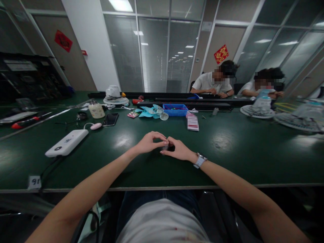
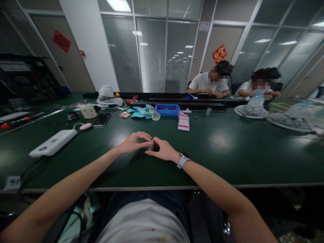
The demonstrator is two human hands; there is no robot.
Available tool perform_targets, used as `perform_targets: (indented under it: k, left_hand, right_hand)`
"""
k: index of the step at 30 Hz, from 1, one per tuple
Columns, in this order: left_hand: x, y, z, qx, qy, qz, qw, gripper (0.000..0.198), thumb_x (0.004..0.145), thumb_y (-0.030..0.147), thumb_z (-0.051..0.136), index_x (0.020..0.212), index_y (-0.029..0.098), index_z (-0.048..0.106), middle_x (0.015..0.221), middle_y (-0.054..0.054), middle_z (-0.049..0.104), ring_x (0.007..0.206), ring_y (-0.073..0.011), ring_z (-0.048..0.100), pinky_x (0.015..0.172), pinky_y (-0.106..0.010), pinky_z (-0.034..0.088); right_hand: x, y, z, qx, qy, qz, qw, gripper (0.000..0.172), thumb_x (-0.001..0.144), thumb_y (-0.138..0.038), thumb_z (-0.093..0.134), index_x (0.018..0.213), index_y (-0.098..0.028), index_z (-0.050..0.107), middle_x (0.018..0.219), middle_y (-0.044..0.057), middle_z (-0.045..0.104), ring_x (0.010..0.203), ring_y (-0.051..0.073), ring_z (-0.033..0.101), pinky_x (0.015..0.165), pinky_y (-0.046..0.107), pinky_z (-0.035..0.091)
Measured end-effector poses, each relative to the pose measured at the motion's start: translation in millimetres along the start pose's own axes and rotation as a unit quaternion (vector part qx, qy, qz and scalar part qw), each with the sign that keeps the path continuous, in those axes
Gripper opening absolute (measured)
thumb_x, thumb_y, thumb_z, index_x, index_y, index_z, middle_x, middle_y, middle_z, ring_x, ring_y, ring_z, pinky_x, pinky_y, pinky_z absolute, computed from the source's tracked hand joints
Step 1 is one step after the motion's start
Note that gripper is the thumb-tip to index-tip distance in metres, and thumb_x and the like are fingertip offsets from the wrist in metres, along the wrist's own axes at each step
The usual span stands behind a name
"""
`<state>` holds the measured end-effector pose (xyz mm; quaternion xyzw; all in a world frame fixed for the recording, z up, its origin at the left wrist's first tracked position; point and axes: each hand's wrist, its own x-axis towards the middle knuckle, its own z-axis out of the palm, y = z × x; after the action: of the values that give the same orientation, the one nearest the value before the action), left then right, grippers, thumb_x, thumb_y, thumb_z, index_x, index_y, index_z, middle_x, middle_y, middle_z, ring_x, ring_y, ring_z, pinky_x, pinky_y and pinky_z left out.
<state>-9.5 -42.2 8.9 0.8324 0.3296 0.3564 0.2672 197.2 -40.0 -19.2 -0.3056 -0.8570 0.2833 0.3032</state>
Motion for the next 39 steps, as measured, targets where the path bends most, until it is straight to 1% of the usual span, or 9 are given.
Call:
perform_targets:
  k: [3, 6, 11, 15, 22, 26, 30, 35, 39]
  left_hand:
    - [1.6, -0.5, -3.6, 0.012, 0.035, -0.019, 0.999, 0.021, 0.084, 0.039, 0.069, 0.089, 0.020, 0.077, 0.097, -0.005, 0.075, 0.094, -0.0220, 0.067, 0.088, -0.033, 0.048]
    - [4.1, -3.2, -20.1, 0.047, 0.054, -0.063, 0.995, 0.027, 0.084, 0.042, 0.067, 0.094, 0.019, 0.077, 0.099, -0.006, 0.076, 0.094, -0.0238, 0.067, 0.083, -0.033, 0.048]
    - [3.1, -24.8, -57.8, 0.130, -0.041, -0.149, 0.979, 0.028, 0.077, 0.041, 0.069, 0.095, 0.021, 0.079, 0.097, -0.004, 0.079, 0.089, -0.0231, 0.068, 0.079, -0.029, 0.047]
    - [-0.8, -48.4, -71.3, 0.207, -0.095, -0.221, 0.948, 0.022, 0.069, 0.039, 0.074, 0.086, 0.026, 0.081, 0.083, -0.001, 0.079, 0.080, -0.0220, 0.068, 0.069, -0.026, 0.046]
    - [-3.4, -66.9, -79.7, 0.153, -0.157, -0.261, 0.940, 0.037, 0.065, 0.044, 0.075, 0.094, 0.021, 0.079, 0.082, -0.004, 0.077, 0.077, -0.0223, 0.068, 0.064, -0.027, 0.049]
    - [-5.6, -66.0, -87.4, 0.136, -0.148, -0.249, 0.947, 0.056, 0.059, 0.045, 0.080, 0.107, 0.019, 0.073, 0.086, -0.006, 0.076, 0.077, -0.0238, 0.069, 0.065, -0.028, 0.051]
    - [-5.9, -60.4, -87.4, 0.123, -0.104, -0.224, 0.961, 0.047, 0.054, 0.038, 0.084, 0.095, 0.018, 0.073, 0.087, -0.007, 0.077, 0.083, -0.0255, 0.070, 0.070, -0.031, 0.053]
    - [-4.4, -55.7, -78.2, 0.053, -0.115, -0.250, 0.960, 0.042, 0.054, 0.024, 0.083, 0.093, 0.016, 0.069, 0.085, -0.007, 0.079, 0.084, -0.0271, 0.073, 0.069, -0.032, 0.055]
    - [-3.4, -55.5, -72.4, 0.078, -0.085, -0.246, 0.962, 0.033, 0.057, 0.021, 0.082, 0.086, 0.017, 0.069, 0.078, -0.006, 0.079, 0.077, -0.0275, 0.074, 0.067, -0.033, 0.054]
  right_hand:
    - [0.0, 0.3, 0.7, 0.011, 0.001, 0.007, 1.000, 0.039, 0.078, -0.047, 0.073, 0.095, -0.020, 0.052, 0.089, 0.002, 0.065, 0.078, 0.018, 0.062, 0.068, 0.029, 0.049]
    - [-0.2, 0.0, 1.2, 0.018, -0.005, 0.011, 1.000, 0.038, 0.079, -0.046, 0.073, 0.096, -0.019, 0.053, 0.089, 0.002, 0.066, 0.079, 0.018, 0.064, 0.070, 0.030, 0.050]
    - [-0.4, -1.7, 0.8, 0.021, -0.004, 0.011, 1.000, 0.036, 0.079, -0.046, 0.073, 0.093, -0.020, 0.053, 0.089, 0.002, 0.067, 0.080, 0.018, 0.065, 0.071, 0.030, 0.050]
    - [-0.1, -2.8, 0.0, 0.026, -0.007, 0.019, 0.999, 0.038, 0.078, -0.048, 0.073, 0.093, -0.020, 0.053, 0.091, 0.003, 0.068, 0.081, 0.019, 0.066, 0.071, 0.030, 0.051]
    - [-0.3, -2.9, -1.0, 0.026, -0.012, 0.014, 1.000, 0.037, 0.079, -0.047, 0.073, 0.095, -0.020, 0.054, 0.092, 0.003, 0.069, 0.083, 0.019, 0.066, 0.073, 0.031, 0.052]
    - [-0.1, -2.5, -0.6, 0.028, -0.008, 0.009, 1.000, 0.037, 0.079, -0.047, 0.073, 0.094, -0.020, 0.053, 0.092, 0.003, 0.069, 0.082, 0.019, 0.066, 0.073, 0.031, 0.052]
    - [0.1, -1.8, 0.0, 0.026, -0.009, 0.015, 1.000, 0.038, 0.078, -0.048, 0.073, 0.094, -0.020, 0.053, 0.092, 0.003, 0.069, 0.082, 0.019, 0.066, 0.073, 0.031, 0.052]
    - [1.0, -1.1, 1.0, 0.026, -0.006, 0.015, 1.000, 0.038, 0.078, -0.048, 0.073, 0.094, -0.020, 0.053, 0.092, 0.003, 0.069, 0.083, 0.019, 0.066, 0.074, 0.031, 0.052]
    - [0.7, -1.4, 1.1, 0.020, -0.001, 0.013, 1.000, 0.038, 0.078, -0.048, 0.073, 0.093, -0.020, 0.053, 0.089, 0.002, 0.068, 0.080, 0.018, 0.065, 0.072, 0.030, 0.051]
